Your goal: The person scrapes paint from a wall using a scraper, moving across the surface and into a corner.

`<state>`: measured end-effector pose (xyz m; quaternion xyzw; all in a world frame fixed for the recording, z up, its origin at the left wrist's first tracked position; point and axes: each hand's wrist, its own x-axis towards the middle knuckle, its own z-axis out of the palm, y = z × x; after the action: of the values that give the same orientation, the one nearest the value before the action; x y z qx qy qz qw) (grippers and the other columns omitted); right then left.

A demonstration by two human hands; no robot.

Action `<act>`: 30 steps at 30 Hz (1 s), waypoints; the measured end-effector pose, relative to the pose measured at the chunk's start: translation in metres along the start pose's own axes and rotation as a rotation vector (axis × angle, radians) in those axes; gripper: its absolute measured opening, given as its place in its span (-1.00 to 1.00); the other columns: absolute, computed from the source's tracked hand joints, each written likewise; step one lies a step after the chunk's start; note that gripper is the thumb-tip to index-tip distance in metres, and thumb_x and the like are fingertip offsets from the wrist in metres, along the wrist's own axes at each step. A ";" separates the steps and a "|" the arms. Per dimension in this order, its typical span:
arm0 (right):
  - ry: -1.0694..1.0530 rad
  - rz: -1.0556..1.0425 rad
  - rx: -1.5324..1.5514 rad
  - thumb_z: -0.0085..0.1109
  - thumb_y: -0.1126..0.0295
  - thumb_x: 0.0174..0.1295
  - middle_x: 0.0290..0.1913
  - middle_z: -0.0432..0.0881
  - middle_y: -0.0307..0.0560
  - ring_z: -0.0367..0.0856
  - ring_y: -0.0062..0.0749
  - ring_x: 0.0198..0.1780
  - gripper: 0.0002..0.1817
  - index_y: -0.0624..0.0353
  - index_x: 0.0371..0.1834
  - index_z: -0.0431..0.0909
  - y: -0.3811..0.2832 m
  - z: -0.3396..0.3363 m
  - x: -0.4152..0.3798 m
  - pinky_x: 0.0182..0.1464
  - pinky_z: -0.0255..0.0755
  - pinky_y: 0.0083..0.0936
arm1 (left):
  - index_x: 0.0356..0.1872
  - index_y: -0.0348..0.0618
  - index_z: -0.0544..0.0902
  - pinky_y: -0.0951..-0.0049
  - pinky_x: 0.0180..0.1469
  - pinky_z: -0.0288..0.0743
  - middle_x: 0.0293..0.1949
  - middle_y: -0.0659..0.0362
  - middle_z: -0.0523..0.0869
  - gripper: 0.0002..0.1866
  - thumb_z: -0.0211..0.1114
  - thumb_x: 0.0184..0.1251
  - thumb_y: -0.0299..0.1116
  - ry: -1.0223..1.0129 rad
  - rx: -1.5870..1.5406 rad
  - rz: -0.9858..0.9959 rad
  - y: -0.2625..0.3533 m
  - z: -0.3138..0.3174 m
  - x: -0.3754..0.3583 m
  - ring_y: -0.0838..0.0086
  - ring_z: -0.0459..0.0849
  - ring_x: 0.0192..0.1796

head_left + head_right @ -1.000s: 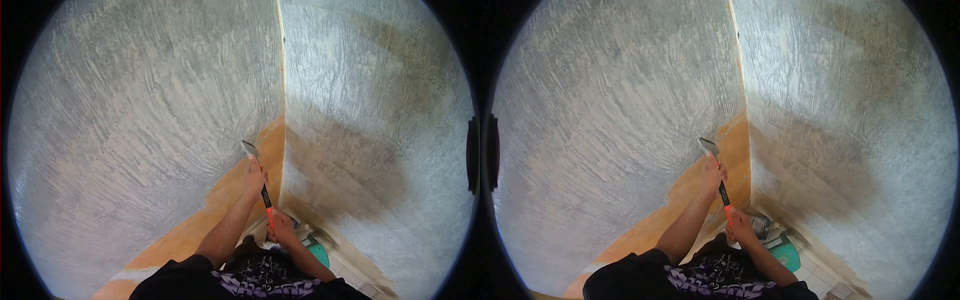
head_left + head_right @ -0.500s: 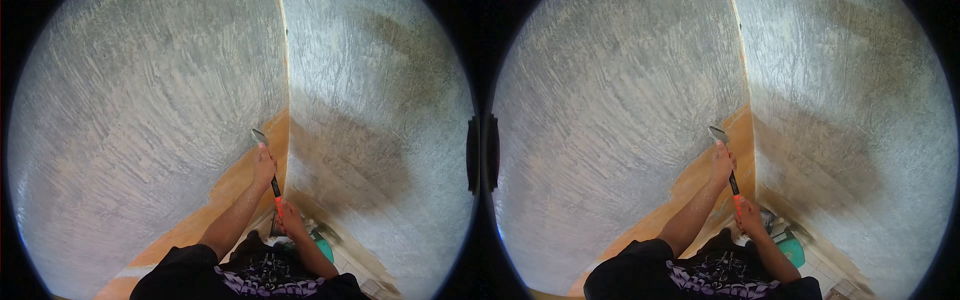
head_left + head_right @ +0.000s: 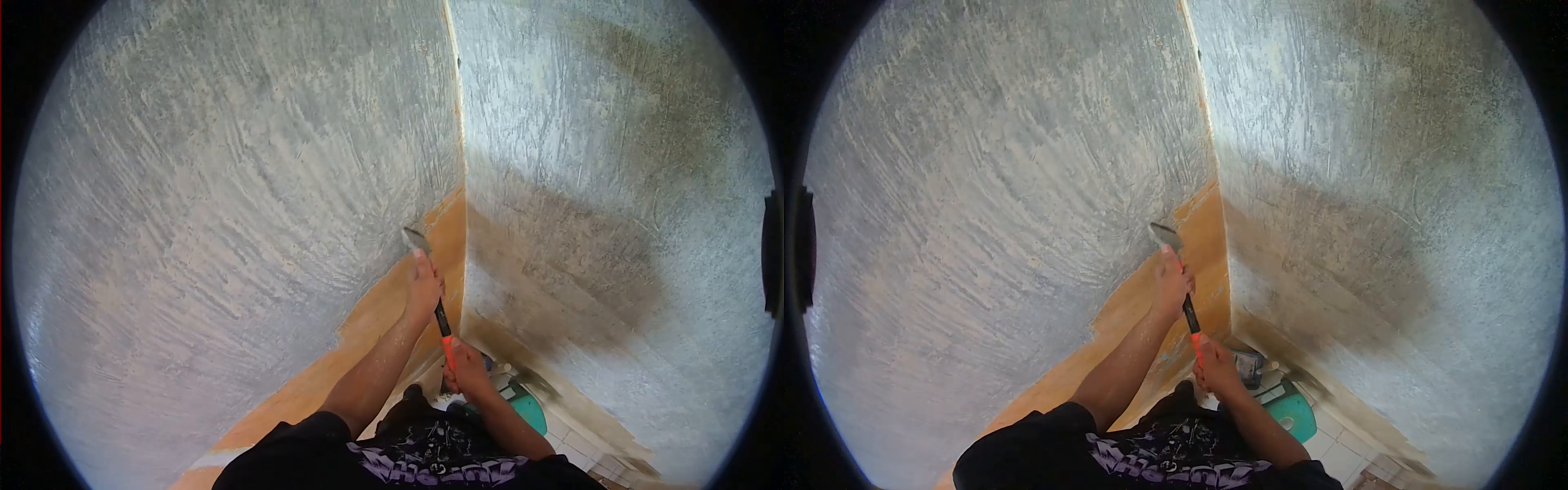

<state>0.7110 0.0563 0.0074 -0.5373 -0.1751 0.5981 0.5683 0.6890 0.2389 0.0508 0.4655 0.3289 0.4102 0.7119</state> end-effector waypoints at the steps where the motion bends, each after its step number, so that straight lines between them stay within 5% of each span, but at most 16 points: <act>1: 0.011 0.004 0.023 -0.24 -0.08 0.54 -0.68 0.31 -0.24 0.17 -0.56 -0.82 -0.58 0.03 -0.08 0.42 -0.004 -0.004 0.004 -0.79 0.05 -0.57 | -0.46 0.03 0.27 0.52 -0.68 0.17 -0.69 0.33 0.27 -0.45 -0.15 0.53 0.28 0.015 0.002 0.016 0.000 0.006 0.005 0.60 0.26 -0.72; 9: -0.077 0.011 0.026 -0.24 -0.12 0.53 -0.68 0.30 -0.26 0.18 -0.60 -0.81 -0.52 0.05 0.09 0.43 -0.012 0.000 -0.011 -0.78 0.06 -0.60 | -0.48 0.01 0.28 0.51 -0.67 0.19 -0.69 0.33 0.29 -0.43 -0.17 0.53 0.27 0.018 0.029 -0.030 0.000 0.000 -0.001 0.58 0.28 -0.72; 12: 0.026 0.060 0.092 -0.23 -0.13 0.52 -0.68 0.30 -0.26 0.18 -0.60 -0.80 -0.51 0.05 0.05 0.43 -0.018 -0.013 0.008 -0.78 0.05 -0.59 | -0.48 0.01 0.28 0.50 -0.67 0.20 -0.69 0.33 0.29 -0.43 -0.18 0.53 0.29 0.050 0.080 0.093 -0.003 0.021 0.021 0.58 0.28 -0.72; 18: -0.067 0.024 0.001 -0.22 -0.16 0.51 -0.68 0.31 -0.28 0.18 -0.61 -0.80 -0.50 0.05 0.06 0.44 -0.013 -0.009 -0.005 -0.77 0.05 -0.60 | -0.44 0.00 0.28 0.51 -0.67 0.20 -0.69 0.31 0.29 -0.44 -0.18 0.53 0.27 0.031 0.010 -0.031 0.002 0.007 0.000 0.58 0.27 -0.72; 21: 0.025 0.033 0.072 -0.15 -0.08 0.52 -0.69 0.29 -0.25 0.19 -0.60 -0.80 -0.58 0.06 -0.21 0.40 -0.021 -0.018 0.012 -0.77 0.07 -0.57 | -0.43 -0.01 0.28 0.53 -0.67 0.19 -0.69 0.32 0.28 -0.43 -0.18 0.53 0.29 0.053 0.061 0.060 0.002 0.025 0.018 0.59 0.26 -0.72; 24: -0.031 -0.005 0.096 -0.14 -0.08 0.51 -0.69 0.31 -0.24 0.20 -0.60 -0.80 -0.58 0.06 -0.25 0.38 -0.022 -0.023 0.005 -0.77 0.08 -0.57 | -0.43 -0.01 0.28 0.53 -0.67 0.17 -0.70 0.33 0.27 -0.43 -0.20 0.54 0.28 0.026 -0.014 0.072 -0.003 0.023 0.016 0.59 0.25 -0.72; 27: -0.041 -0.015 0.014 -0.15 -0.08 0.52 -0.68 0.32 -0.24 0.21 -0.60 -0.80 -0.58 0.06 -0.23 0.40 -0.016 -0.015 -0.001 -0.77 0.07 -0.58 | -0.43 -0.02 0.28 0.54 -0.67 0.16 -0.70 0.33 0.28 -0.44 -0.20 0.55 0.26 0.014 -0.091 -0.028 0.001 0.011 0.004 0.59 0.26 -0.72; 30: 0.005 0.037 0.044 -0.21 -0.09 0.53 -0.68 0.31 -0.26 0.18 -0.60 -0.80 -0.55 0.06 0.01 0.44 -0.021 -0.016 0.013 -0.77 0.05 -0.60 | -0.43 -0.02 0.29 0.54 -0.66 0.16 -0.69 0.33 0.28 -0.44 -0.20 0.55 0.26 0.017 0.019 0.051 0.003 0.022 0.019 0.59 0.26 -0.71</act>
<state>0.7376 0.0672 0.0130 -0.5294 -0.1506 0.6110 0.5690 0.7155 0.2476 0.0602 0.4770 0.3266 0.4291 0.6940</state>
